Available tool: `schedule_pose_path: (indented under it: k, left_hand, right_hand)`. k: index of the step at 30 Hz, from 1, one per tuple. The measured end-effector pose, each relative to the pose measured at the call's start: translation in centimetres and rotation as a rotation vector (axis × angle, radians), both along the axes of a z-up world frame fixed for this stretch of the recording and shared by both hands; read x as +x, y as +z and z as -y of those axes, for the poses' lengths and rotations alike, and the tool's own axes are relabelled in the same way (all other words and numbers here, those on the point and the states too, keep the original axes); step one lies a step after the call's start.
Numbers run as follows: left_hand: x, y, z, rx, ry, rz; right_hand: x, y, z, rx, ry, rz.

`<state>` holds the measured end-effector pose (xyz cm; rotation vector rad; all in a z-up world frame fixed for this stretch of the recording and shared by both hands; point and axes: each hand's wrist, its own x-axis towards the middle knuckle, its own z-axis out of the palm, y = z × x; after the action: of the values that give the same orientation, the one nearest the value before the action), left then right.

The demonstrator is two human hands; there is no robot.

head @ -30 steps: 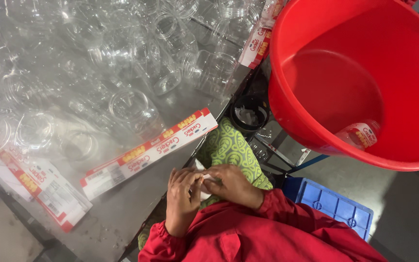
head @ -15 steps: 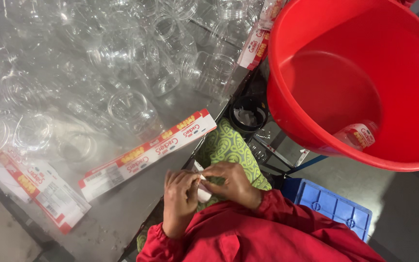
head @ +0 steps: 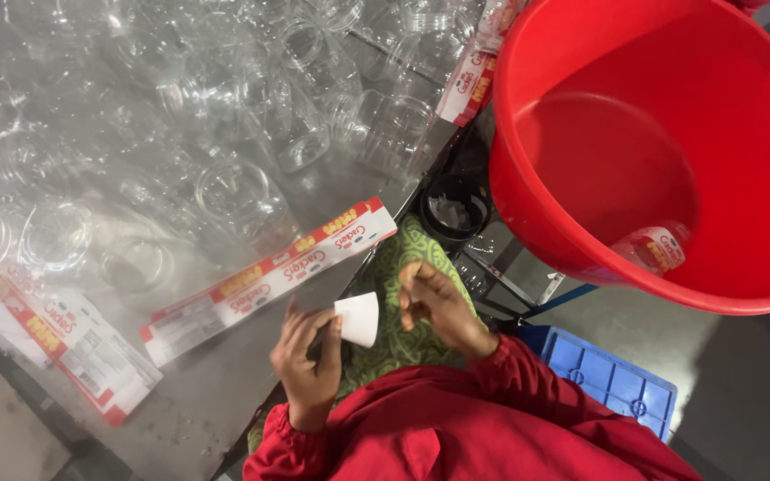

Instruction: The person applies labels to plastic containers by peeling them from a strip and wrapping them around the containers, then places the labeled containers into a red bin.

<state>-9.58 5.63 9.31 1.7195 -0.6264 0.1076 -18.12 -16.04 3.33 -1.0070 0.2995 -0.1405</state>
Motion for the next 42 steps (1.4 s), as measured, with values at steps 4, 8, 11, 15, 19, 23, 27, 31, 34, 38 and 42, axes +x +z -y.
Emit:
schedule_pose_path:
  k: [4, 8, 11, 15, 19, 23, 27, 31, 34, 38, 42]
  left_hand:
    - [-0.8, -0.6, 0.4, -0.153, 0.043, 0.201]
    - [-1.4, -3.0, 0.7, -0.321, 0.172, -0.052]
    - [0.2, -2.3, 1.1, -0.591, 0.064, -0.477]
    - [-1.0, 1.6, 0.8, -0.459, -0.034, -0.105]
    - [-0.8, 3.1, 1.2, 0.138, -0.278, 0.329]
    - [0.7, 1.0, 1.3, 0.526, -0.338, 0.341]
    - [3.0, 0.7, -4.4, 0.691, -0.043, 0.361]
    - [3.8, 1.5, -5.3, 0.624, 0.23, 0.252]
    - [2.1, 1.5, -1.7, 0.482, 0.013, 0.146]
    - [0.1, 0.9, 0.6, -0.001, -0.406, 0.03]
    - [-0.1, -0.7, 0.4, 0.268, -0.411, -0.195]
  right_hand:
    - [0.5, 5.7, -3.1, -0.379, 0.172, 0.338]
    - [-0.2, 6.1, -4.5, -0.94, 0.186, 0.699]
    - [-0.2, 1.5, -3.9, -0.6, 0.247, 0.152]
    - [-0.3, 0.7, 0.6, -0.595, 0.083, -0.113]
    - [-0.9, 2.6, 0.0, -1.274, 0.396, 0.2]
    - [-0.5, 4.0, 0.2, -1.354, 0.566, 0.019]
    - [-1.6, 5.3, 5.7, -1.205, 0.134, -0.166]
    - [-2.4, 5.7, 7.0, -1.003, -0.033, -0.326]
    - [-2.0, 4.5, 5.2, -0.924, 0.072, -0.049]
    - [-1.7, 3.4, 1.6, -0.739, 0.291, -0.014]
    - [-1.0, 4.4, -1.5, -1.183, 0.082, -0.019]
